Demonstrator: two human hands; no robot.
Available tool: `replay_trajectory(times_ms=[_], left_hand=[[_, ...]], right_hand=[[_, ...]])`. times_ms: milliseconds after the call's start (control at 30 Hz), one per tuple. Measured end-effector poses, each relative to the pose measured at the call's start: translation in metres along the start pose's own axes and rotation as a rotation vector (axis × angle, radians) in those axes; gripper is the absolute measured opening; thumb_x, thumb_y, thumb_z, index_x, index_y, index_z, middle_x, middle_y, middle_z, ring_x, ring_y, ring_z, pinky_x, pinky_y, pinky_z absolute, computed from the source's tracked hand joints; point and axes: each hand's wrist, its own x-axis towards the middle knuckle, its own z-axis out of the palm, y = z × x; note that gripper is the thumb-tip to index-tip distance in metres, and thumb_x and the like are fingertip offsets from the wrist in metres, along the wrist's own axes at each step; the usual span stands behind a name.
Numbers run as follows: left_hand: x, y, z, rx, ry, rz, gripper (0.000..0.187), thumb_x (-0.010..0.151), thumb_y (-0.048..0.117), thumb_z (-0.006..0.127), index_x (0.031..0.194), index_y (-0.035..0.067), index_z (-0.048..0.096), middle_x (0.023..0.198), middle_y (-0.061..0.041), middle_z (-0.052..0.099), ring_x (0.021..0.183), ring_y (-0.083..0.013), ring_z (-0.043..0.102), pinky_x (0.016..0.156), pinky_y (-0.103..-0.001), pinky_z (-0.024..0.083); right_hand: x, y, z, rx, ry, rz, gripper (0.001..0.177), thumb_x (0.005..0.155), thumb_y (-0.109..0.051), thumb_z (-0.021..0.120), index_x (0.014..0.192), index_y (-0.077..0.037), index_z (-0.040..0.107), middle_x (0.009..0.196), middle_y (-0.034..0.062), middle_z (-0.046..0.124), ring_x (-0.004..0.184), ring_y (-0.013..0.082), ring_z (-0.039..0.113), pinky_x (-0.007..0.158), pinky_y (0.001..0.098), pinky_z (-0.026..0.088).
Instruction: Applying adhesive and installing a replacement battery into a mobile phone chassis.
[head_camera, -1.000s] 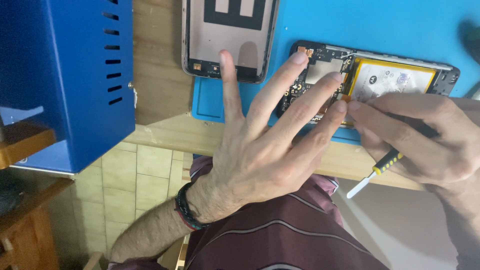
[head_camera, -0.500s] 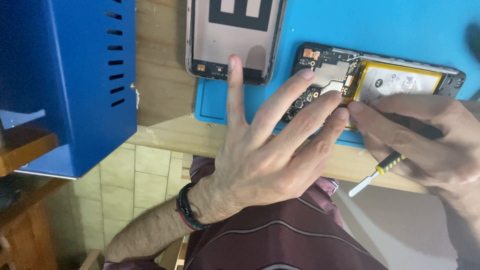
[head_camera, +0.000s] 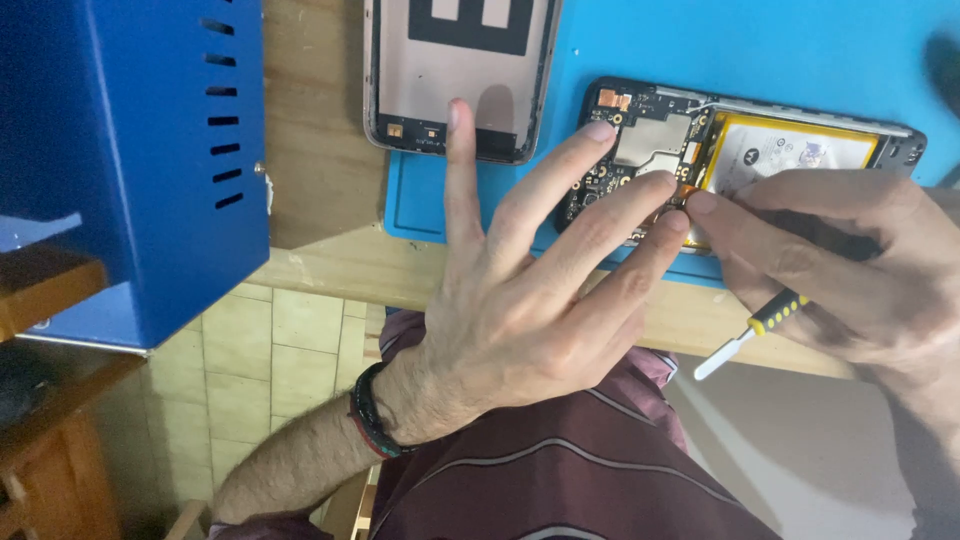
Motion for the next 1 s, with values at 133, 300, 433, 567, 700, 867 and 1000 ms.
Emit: replay_trajectory(times_ms=[133, 300, 433, 567, 700, 867, 1000], left_hand=[[-0.001, -0.006, -0.004, -0.067, 0.019, 0.005, 0.027, 0.098, -0.004, 0.06, 0.115, 0.0, 0.08, 0.13, -0.014, 0.072, 0.132, -0.045, 0.055, 0.115, -0.09, 0.024], [0.0, -0.005, -0.003, -0.06, 0.013, -0.025, 0.027, 0.101, -0.006, 0.054, 0.108, 0.006, 0.078, 0.132, -0.015, 0.071, 0.136, -0.0494, 0.051, 0.118, -0.088, 0.019], [-0.001, -0.001, 0.0, -0.042, 0.007, -0.012, 0.018, 0.108, 0.0, 0.064, 0.107, 0.008, 0.08, 0.134, -0.011, 0.072, 0.137, -0.0439, 0.051, 0.117, -0.089, 0.018], [0.001, 0.0, 0.002, -0.001, 0.028, 0.017, 0.015, 0.108, 0.005, 0.068, 0.107, 0.011, 0.082, 0.132, -0.008, 0.073, 0.135, -0.0397, 0.053, 0.113, -0.091, 0.021], [0.002, 0.0, 0.002, 0.069, 0.031, 0.035, 0.022, 0.111, 0.01, 0.062, 0.118, 0.015, 0.082, 0.131, -0.006, 0.075, 0.133, -0.0386, 0.056, 0.111, -0.09, 0.024], [0.003, 0.003, 0.004, 0.072, -0.005, -0.02, 0.019, 0.112, 0.008, 0.063, 0.112, 0.013, 0.082, 0.135, -0.006, 0.072, 0.138, -0.0382, 0.051, 0.113, -0.091, 0.023], [0.001, 0.002, 0.002, 0.051, -0.036, -0.016, 0.02, 0.109, 0.005, 0.062, 0.112, 0.012, 0.08, 0.138, -0.006, 0.07, 0.139, -0.0404, 0.053, 0.114, -0.093, 0.02]], right_hand=[[0.012, -0.01, -0.01, 0.1, -0.106, 0.181, 0.02, 0.102, 0.034, 0.07, 0.12, 0.027, 0.075, 0.093, 0.0178, 0.067, 0.059, 0.0147, 0.046, 0.05, 0.0241, 0.039], [0.006, 0.0, -0.004, 0.073, -0.057, 0.051, 0.017, 0.101, 0.041, 0.07, 0.117, 0.038, 0.072, 0.092, 0.0215, 0.065, 0.061, 0.0172, 0.051, 0.051, 0.0239, 0.042], [0.018, -0.01, -0.01, 0.458, -0.173, 0.534, 0.012, 0.101, 0.016, 0.06, 0.108, 0.015, 0.07, 0.063, 0.0038, 0.052, 0.05, 0.0049, 0.041, 0.042, 0.0148, 0.031], [0.007, 0.0, -0.004, 0.116, -0.036, 0.076, 0.018, 0.104, 0.035, 0.066, 0.118, 0.027, 0.074, 0.095, 0.0258, 0.061, 0.063, 0.0223, 0.044, 0.053, 0.0347, 0.031], [0.007, 0.002, -0.003, 0.067, 0.008, 0.028, 0.015, 0.105, 0.035, 0.07, 0.114, 0.025, 0.076, 0.097, 0.029, 0.062, 0.064, 0.0257, 0.046, 0.055, 0.0378, 0.031], [0.018, -0.001, -0.007, 0.185, -0.05, 0.057, 0.015, 0.103, 0.028, 0.065, 0.117, 0.026, 0.071, 0.084, 0.0209, 0.055, 0.06, 0.0226, 0.042, 0.054, 0.0376, 0.03], [0.002, 0.003, -0.006, 0.035, -0.041, 0.045, 0.018, 0.107, 0.03, 0.07, 0.122, 0.024, 0.077, 0.104, 0.0273, 0.063, 0.062, 0.0208, 0.042, 0.053, 0.0357, 0.029]])
